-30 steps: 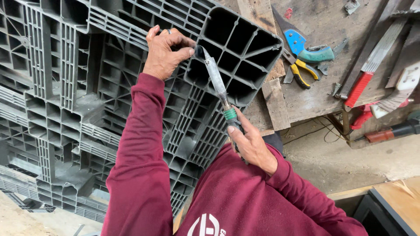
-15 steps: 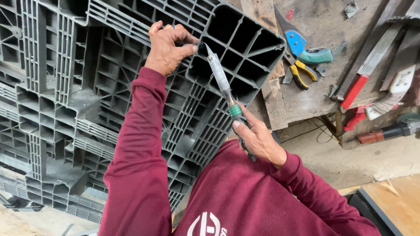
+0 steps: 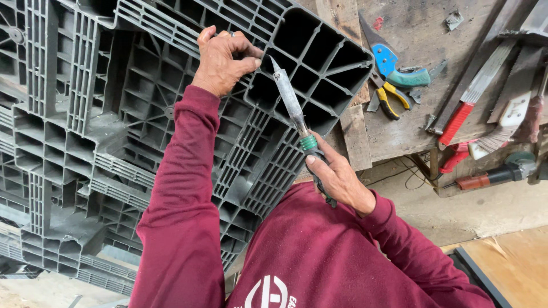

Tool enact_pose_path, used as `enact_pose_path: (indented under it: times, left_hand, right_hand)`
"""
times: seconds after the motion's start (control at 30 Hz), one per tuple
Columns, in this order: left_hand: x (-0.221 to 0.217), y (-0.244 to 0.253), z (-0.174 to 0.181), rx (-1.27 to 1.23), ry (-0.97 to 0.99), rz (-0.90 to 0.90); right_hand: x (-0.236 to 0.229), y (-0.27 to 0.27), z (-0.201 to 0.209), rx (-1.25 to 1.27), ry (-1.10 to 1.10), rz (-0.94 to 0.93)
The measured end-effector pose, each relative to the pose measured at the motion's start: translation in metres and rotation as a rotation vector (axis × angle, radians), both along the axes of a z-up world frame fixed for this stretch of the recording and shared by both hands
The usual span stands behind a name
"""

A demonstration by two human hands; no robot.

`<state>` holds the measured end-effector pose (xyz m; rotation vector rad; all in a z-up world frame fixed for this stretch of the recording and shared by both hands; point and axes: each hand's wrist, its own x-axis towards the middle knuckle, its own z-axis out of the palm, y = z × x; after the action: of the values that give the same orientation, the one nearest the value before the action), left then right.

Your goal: The person uses a soldering iron to melt and fuse the plastic edges of stacked grey crates. They hold the crates steady with one hand while applying the hot tool to the seams with the other, occasionally pressing the melted plastic to ensure a bond.

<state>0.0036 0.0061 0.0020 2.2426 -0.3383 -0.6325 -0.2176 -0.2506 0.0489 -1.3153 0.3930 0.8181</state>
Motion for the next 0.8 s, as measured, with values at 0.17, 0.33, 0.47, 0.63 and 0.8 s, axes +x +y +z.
enact_pose_path:
  times: [0.17,0.33,0.47,0.63,0.8]
  left_hand:
    - [-0.001,0.002,-0.001,-0.021,-0.009,0.009]
    - [-0.001,0.001,-0.004,-0.016,-0.012,0.007]
    - [-0.002,0.003,-0.003,-0.027,-0.014,0.011]
    - [-0.002,0.003,-0.005,-0.035,-0.007,0.01]
    - [-0.001,0.005,-0.003,-0.032,-0.029,-0.018]
  right_hand:
    - [0.003,0.003,0.002,0.015,0.012,-0.007]
    - [0.007,0.001,0.005,0.028,0.029,0.012]
    - [0.008,0.001,0.005,0.017,0.005,0.032]
    - [0.013,-0.002,0.006,0.004,-0.001,0.056]
    - [0.013,-0.009,0.004,-0.019,0.011,0.022]
